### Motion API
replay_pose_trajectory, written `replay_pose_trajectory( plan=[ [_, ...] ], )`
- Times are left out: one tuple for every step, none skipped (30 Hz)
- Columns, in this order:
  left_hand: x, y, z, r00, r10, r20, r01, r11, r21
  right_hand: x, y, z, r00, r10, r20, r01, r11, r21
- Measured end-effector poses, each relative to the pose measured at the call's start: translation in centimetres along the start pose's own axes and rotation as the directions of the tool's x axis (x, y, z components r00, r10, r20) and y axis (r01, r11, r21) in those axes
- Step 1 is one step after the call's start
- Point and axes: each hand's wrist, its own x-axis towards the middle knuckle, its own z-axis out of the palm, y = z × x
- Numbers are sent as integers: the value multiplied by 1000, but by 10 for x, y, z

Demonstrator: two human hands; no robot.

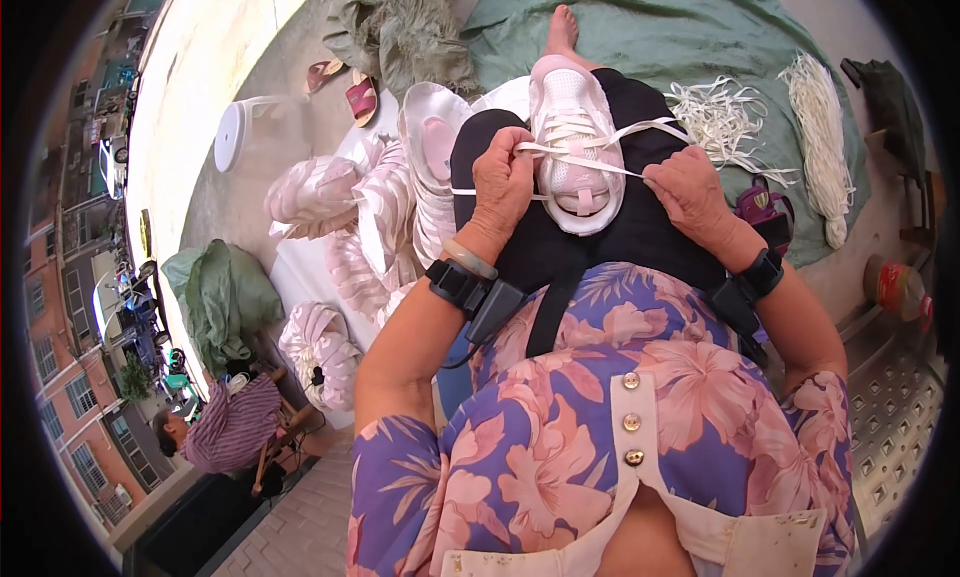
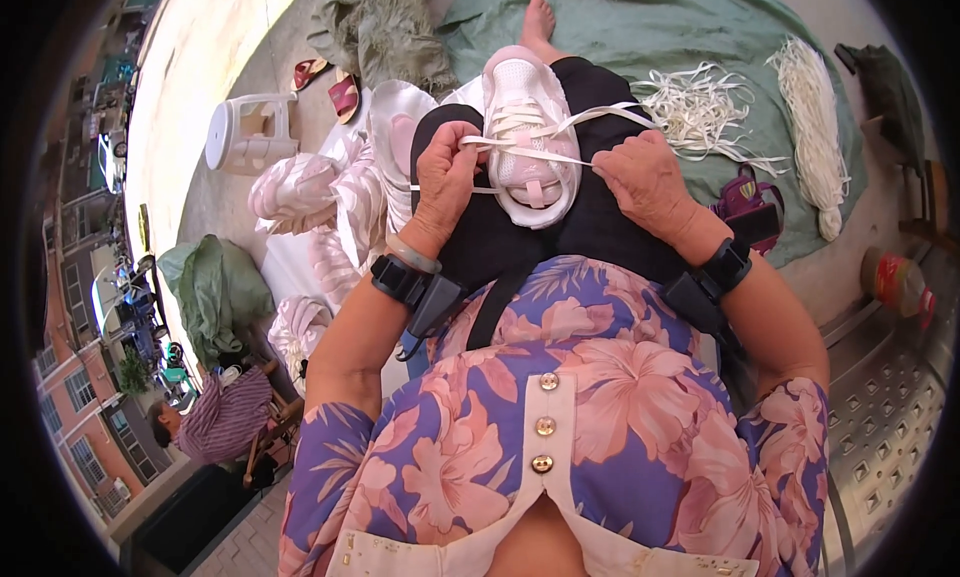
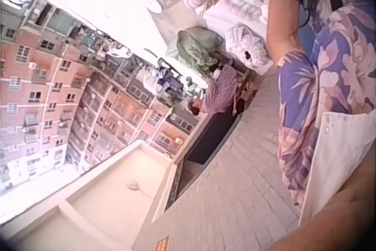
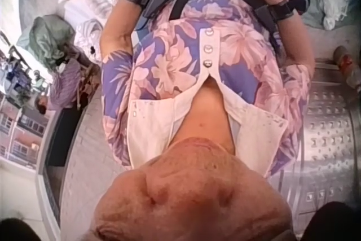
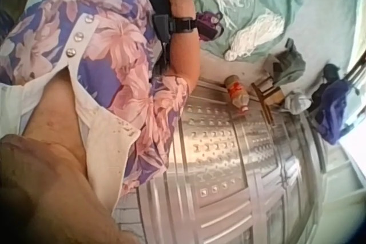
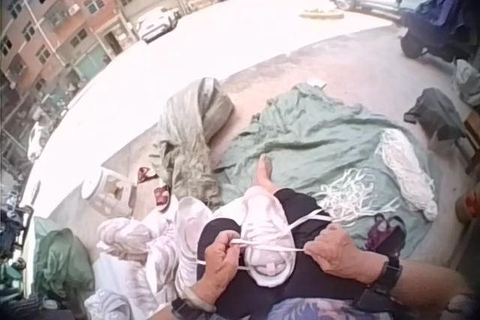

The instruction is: The recorder is lacing white shoes in a manual assembly process.

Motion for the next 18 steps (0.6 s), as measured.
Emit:
replay_pose_trajectory(
  plan=[
    [-2, -3, 0, 1000, -5, -2, 5, 1000, -2, -7, 0, -9, 1000, 8, -20, -8, 1000, -18],
    [-2, -2, 3, 994, 110, -7, -108, 987, 120, -15, 2, -18, 999, 18, -43, -20, 999, -42],
    [-3, -1, 4, 975, 221, -2, -214, 946, 242, -29, 8, -22, 999, 19, -40, -21, 999, -42],
    [-3, 0, 5, 976, 219, -3, -212, 948, 239, -44, 14, -26, 995, 53, -84, -58, 997, -55],
    [-3, 1, 6, 976, 219, -3, -211, 945, 251, -50, 14, -29, 988, 86, -128, -96, 993, -69],
    [-3, 2, 8, 976, 220, -3, -211, 942, 262, -54, 13, -30, 988, 86, -124, -96, 993, -71],
    [-2, 3, 8, 976, 219, -4, -211, 943, 259, -56, 11, -31, 990, 92, -105, -94, 995, -21],
    [0, 1, 8, 978, 206, -4, -198, 943, 269, -55, 7, -32, 991, 100, -86, -98, 995, 29],
    [1, 1, 8, 981, 194, -4, -186, 942, 279, -52, 3, -31, 991, 103, -86, -101, 995, 26],
    [1, 0, 8, 981, 196, -1, -188, 942, 277, -47, -1, -29, 984, 175, -16, -172, 977, 122],
    [1, -3, 8, 984, 178, -18, -167, 951, 260, -39, -7, -27, 970, 237, 59, -244, 946, 214],
    [1, -4, 8, 987, 159, -35, -146, 959, 244, -29, -13, -26, 970, 237, 59, -244, 946, 216],
    [1, -5, 8, 987, 159, -36, -146, 958, 246, -19, -18, -28, 957, 263, 121, -287, 920, 268],
    [2, -4, 9, 977, 213, -30, -196, 938, 285, -13, -21, -28, 940, 286, 184, -332, 889, 315],
    [3, -2, 9, 964, 266, -22, -244, 914, 324, -10, -19, -24, 925, 304, 229, -364, 883, 297],
    [5, 0, 9, 963, 267, -21, -246, 913, 325, -8, -20, -22, 925, 304, 227, -363, 883, 298],
    [7, 5, 8, 923, 383, 28, -357, 828, 433, -5, -22, -19, 911, 338, 235, -392, 886, 246],
    [10, 14, 9, 869, 486, 95, -459, 718, 524, -4, -23, -17, 895, 376, 239, -424, 885, 192]
  ],
)
